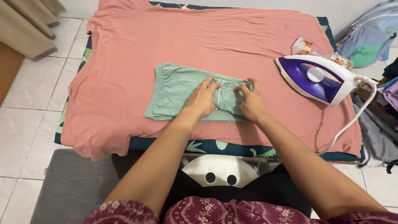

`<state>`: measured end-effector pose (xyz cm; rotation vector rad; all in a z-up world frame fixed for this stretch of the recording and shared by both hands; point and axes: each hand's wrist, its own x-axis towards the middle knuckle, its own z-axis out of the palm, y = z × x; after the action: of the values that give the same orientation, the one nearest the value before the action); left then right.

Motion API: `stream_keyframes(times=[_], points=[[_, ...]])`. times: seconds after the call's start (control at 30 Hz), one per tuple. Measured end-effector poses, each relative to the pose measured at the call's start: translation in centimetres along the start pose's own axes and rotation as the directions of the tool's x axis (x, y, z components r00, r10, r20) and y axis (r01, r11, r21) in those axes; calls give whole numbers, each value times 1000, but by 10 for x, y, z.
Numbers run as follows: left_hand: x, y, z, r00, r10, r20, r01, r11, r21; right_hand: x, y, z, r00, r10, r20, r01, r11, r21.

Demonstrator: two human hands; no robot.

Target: The person irons a light green pair of shorts on a pink cloth-covered surface, then folds them. Afterwards, they pick up a dark brown top, unfold it, and begin ironing it.

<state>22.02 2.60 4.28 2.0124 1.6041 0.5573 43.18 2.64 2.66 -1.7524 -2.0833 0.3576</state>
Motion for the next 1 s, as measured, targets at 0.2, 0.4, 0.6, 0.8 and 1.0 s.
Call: stream_keyframes(times=[0.2, 0.4, 0.6, 0.8, 1.0], points=[[30, 2, 3, 985, 27, 168, -48, 992, 118, 16, 27, 2, 995, -60, 74, 56, 997, 62], [39, -9, 7, 995, 1, 97, -8, 997, 76, 27, 45, 12, 995, 27, 98, -38, 992, 119], [40, -13, 16, 983, -140, 121, 132, 989, 69, 29, 49, 21, 988, 75, 132, -90, 990, 107], [32, 1, 17, 974, -172, 146, 145, 974, 177, 28, 42, 14, 987, 58, 148, -77, 989, 124], [17, 14, 19, 993, 44, 109, -94, 853, 513, 19, 36, 10, 993, -46, 109, 41, 998, 45]])
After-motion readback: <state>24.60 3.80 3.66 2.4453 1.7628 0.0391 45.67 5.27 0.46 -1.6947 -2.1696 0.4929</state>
